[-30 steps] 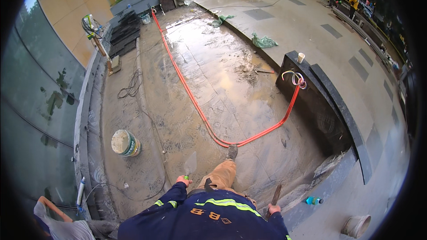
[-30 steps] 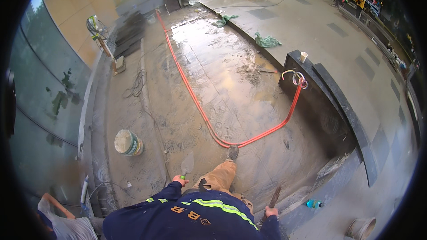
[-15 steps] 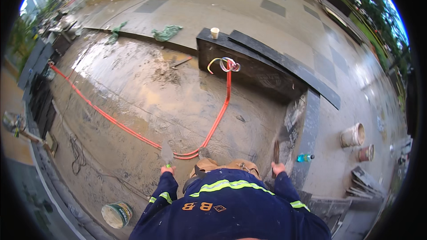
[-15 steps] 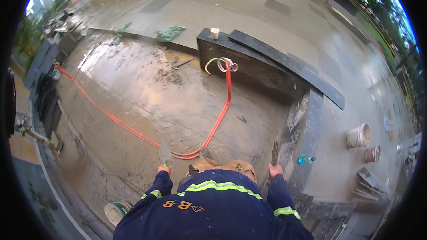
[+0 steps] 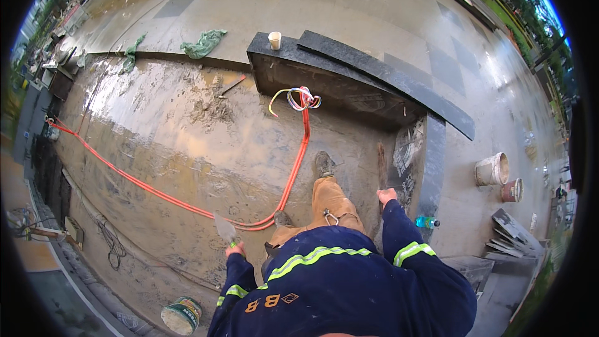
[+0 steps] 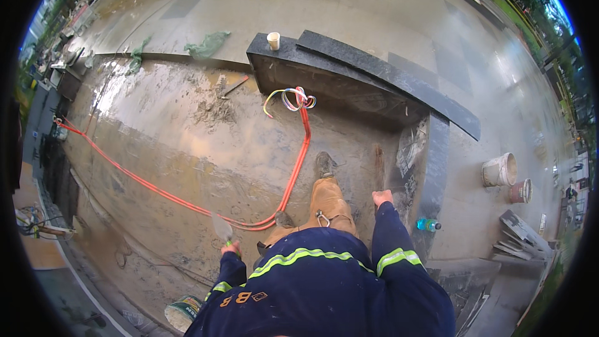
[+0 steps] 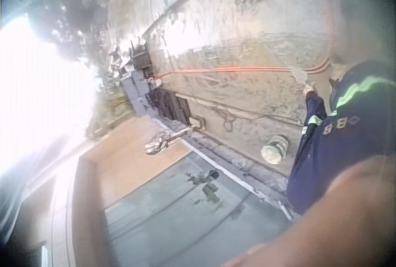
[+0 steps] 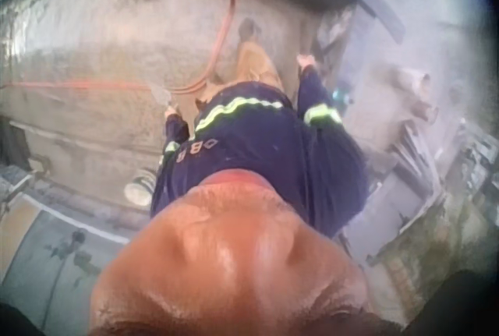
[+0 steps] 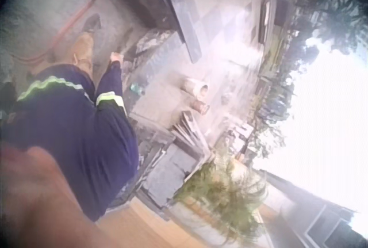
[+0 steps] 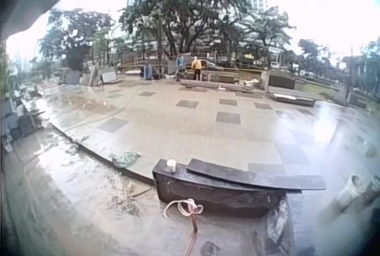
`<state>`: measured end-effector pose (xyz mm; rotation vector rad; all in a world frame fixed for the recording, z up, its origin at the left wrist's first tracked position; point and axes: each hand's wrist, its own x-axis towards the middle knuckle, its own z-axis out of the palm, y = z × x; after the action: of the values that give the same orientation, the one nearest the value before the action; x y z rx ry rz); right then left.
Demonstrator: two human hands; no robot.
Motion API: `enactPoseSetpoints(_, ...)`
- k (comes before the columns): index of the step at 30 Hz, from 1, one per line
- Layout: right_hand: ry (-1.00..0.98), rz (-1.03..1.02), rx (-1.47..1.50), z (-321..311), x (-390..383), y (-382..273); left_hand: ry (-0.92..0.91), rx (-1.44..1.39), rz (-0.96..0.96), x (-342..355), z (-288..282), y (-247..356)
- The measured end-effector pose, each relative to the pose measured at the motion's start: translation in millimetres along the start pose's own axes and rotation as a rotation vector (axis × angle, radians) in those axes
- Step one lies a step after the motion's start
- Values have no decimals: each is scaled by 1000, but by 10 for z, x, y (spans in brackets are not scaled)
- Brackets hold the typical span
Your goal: The person retrieves a bag of mortar, walks to a wet concrete area, and uses a trowel to scoop and spread mortar onto the floor surface. The person repeatedly scoops mortar from the bag and applies it to the ground, smoothing it with the trowel.
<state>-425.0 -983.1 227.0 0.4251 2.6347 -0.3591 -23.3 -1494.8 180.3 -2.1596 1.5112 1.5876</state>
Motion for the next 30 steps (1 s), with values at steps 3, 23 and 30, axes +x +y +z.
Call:
enactPoseSetpoints(3,18,-78,-39,-184,678,-13,6,106,-247,-546,77,-330)
enactPoseSetpoints(23,360,-301,99,-1514,4549,-3443,618,-101,-390,-2752,385,971)
enactPoseSetpoints(30,172,-347,-5,-1250,4698,-3490,689,-101,-262,-2656,289,1440)
